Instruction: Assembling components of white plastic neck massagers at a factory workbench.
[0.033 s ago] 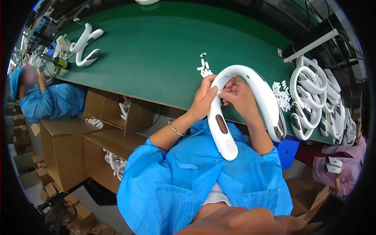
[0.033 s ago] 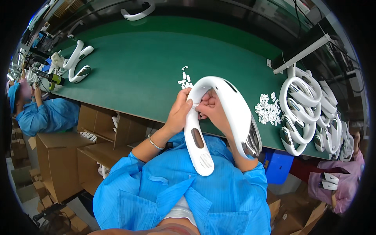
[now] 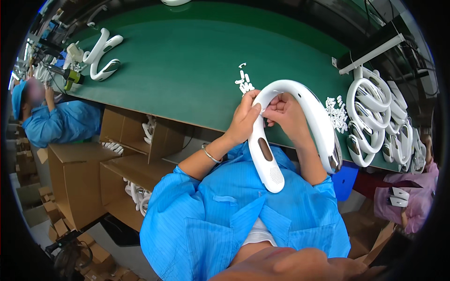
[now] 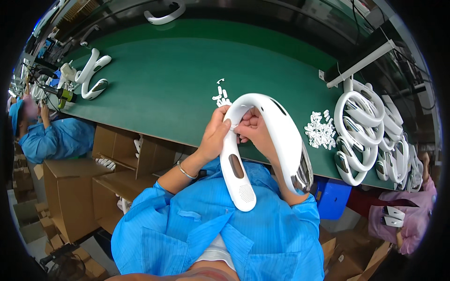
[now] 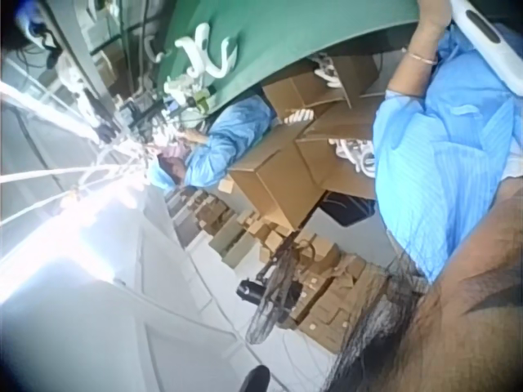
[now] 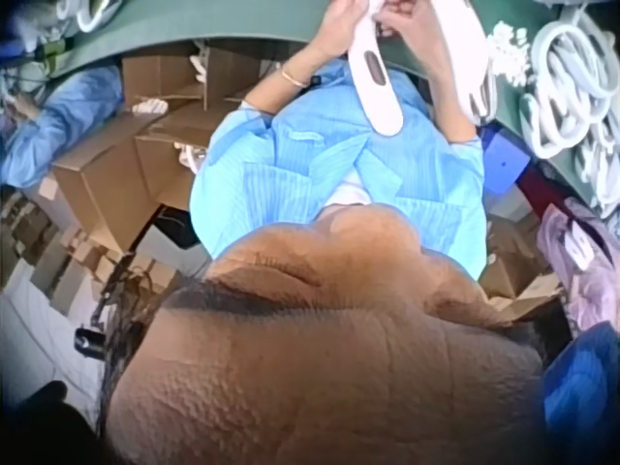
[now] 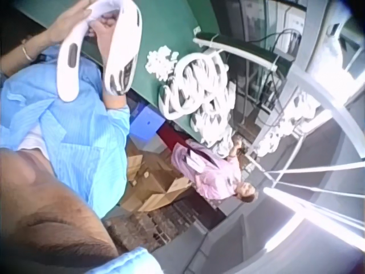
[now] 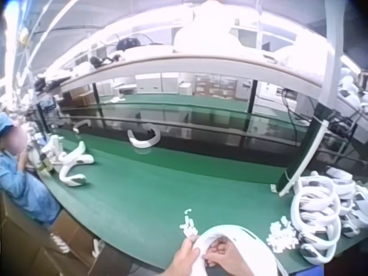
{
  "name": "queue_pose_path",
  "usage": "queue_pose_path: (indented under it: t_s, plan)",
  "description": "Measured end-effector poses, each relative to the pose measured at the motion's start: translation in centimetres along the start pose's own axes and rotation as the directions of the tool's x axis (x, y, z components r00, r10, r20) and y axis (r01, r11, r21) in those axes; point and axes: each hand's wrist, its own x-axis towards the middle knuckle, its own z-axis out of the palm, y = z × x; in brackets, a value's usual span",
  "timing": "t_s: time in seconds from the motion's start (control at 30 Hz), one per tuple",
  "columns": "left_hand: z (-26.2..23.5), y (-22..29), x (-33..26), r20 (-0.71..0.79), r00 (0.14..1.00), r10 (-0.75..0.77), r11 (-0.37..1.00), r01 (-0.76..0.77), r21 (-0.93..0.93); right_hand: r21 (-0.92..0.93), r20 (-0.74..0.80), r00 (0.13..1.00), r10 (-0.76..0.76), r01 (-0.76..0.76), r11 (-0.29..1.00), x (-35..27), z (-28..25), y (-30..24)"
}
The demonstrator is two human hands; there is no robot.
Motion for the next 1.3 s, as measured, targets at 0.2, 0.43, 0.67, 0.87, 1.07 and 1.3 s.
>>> queue_pose_path:
  t_s: [0.2,0.43,0.67,0.87,1.07,1.3]
  plan:
    - [0.8,0.7,0.1,0.105,0.994,0.015,1.0,-0.018,0.026,-0.086,-0.056,0.998,-0.02,0.015,0.996,-1.0,-0.7,0.0]
    - [1.4,0.6,0.0,0.04,0.975,0.219,0.972,-0.222,0.081,-0.09,0.041,0.996,-0.073,0.076,0.993,-1.5,-2.4,2.1]
    - [1.8,0.7,-0.3,0.037,0.994,0.104,0.993,-0.106,0.061,-0.098,-0.108,0.99,-0.093,0.083,0.992,-2.4,-1.6,1.3]
    - [3.9,0.6,1.5,-0.115,0.991,0.062,0.982,-0.081,-0.168,0.554,-0.069,0.992,0.103,-0.047,0.831,-1.0,-3.6,5.2]
    - [8.3,6.3,4.6,-0.101,0.992,-0.075,0.981,0.054,-0.189,0.561,0.141,0.987,-0.077,-0.016,0.827,-5.3,-3.7,4.5]
    - [14.5,6.0,9.7,0.432,0.902,-0.017,0.999,0.03,-0.022,0.615,-0.201,0.964,-0.172,0.261,0.745,-10.4,-9.9,1.2]
